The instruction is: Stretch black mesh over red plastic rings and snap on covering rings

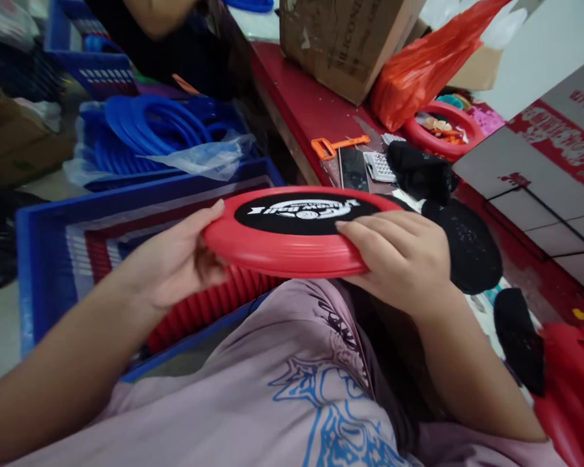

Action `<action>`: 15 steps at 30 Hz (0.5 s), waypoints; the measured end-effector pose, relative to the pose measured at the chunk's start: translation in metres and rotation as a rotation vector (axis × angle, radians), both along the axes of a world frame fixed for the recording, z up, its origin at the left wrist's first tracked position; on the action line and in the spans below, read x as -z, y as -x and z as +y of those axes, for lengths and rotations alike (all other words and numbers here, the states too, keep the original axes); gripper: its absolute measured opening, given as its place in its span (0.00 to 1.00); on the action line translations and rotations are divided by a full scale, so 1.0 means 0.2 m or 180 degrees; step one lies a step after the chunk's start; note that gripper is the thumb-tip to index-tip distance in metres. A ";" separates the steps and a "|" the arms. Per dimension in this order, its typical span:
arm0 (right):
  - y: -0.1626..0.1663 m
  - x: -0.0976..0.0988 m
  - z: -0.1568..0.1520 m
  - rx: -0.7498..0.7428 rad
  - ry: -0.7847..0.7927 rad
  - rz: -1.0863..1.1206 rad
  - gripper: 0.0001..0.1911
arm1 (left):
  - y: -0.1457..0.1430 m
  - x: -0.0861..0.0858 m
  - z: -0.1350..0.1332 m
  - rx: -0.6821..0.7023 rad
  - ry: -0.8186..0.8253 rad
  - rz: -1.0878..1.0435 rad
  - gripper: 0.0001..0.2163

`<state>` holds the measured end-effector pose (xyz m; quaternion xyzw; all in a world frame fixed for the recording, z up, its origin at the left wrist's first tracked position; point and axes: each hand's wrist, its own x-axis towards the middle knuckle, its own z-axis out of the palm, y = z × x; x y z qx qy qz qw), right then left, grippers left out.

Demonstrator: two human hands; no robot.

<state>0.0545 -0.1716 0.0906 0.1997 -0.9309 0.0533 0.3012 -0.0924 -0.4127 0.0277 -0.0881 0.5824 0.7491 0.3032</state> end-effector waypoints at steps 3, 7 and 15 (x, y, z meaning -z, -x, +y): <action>-0.05 -0.07 -0.03 0.0366 -0.0310 -0.0029 0.17 | -0.02 -0.08 -0.05 0.0672 0.2124 0.1962 0.25; -0.09 -0.06 -0.14 0.0531 0.0018 -0.0380 0.18 | -0.22 -0.19 0.00 0.0263 0.2221 0.4951 0.31; -0.09 -0.03 -0.26 0.0947 -0.0033 -0.0872 0.11 | -0.28 -0.24 0.25 0.1103 0.2490 0.6399 0.26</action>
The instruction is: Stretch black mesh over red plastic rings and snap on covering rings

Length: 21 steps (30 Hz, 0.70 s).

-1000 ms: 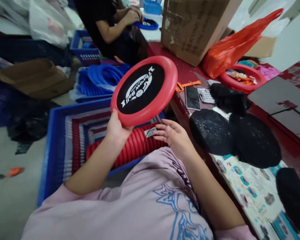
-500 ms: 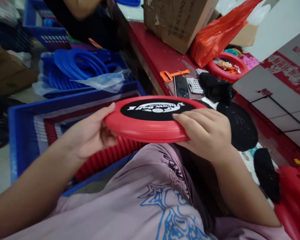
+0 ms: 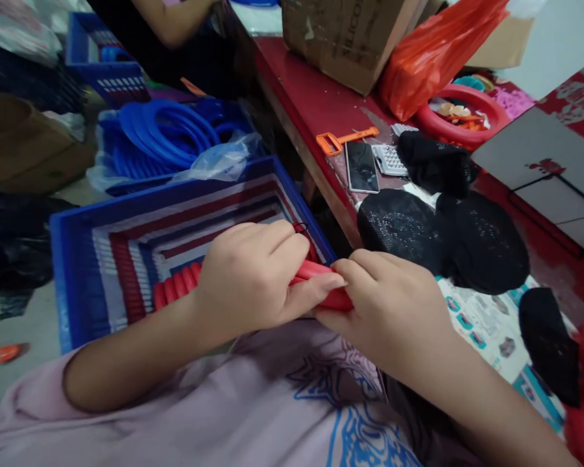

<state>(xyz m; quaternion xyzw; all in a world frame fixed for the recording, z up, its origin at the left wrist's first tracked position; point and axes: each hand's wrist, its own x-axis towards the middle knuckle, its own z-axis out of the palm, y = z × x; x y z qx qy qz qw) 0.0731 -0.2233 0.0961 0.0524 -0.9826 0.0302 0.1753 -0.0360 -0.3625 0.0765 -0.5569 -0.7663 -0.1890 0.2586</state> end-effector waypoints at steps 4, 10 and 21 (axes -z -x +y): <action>0.02 0.00 -0.02 0.0234 -0.0097 -0.0162 0.09 | 0.06 0.00 0.05 0.0262 0.0017 0.0193 0.20; 0.05 0.03 -0.01 0.0198 -0.0117 -0.0077 0.09 | 0.12 0.03 0.10 0.0533 -0.0320 0.0223 0.16; -0.09 0.23 0.09 0.0237 0.0945 0.0146 0.23 | 0.35 0.36 -0.02 -0.0110 -0.1769 -0.2032 0.29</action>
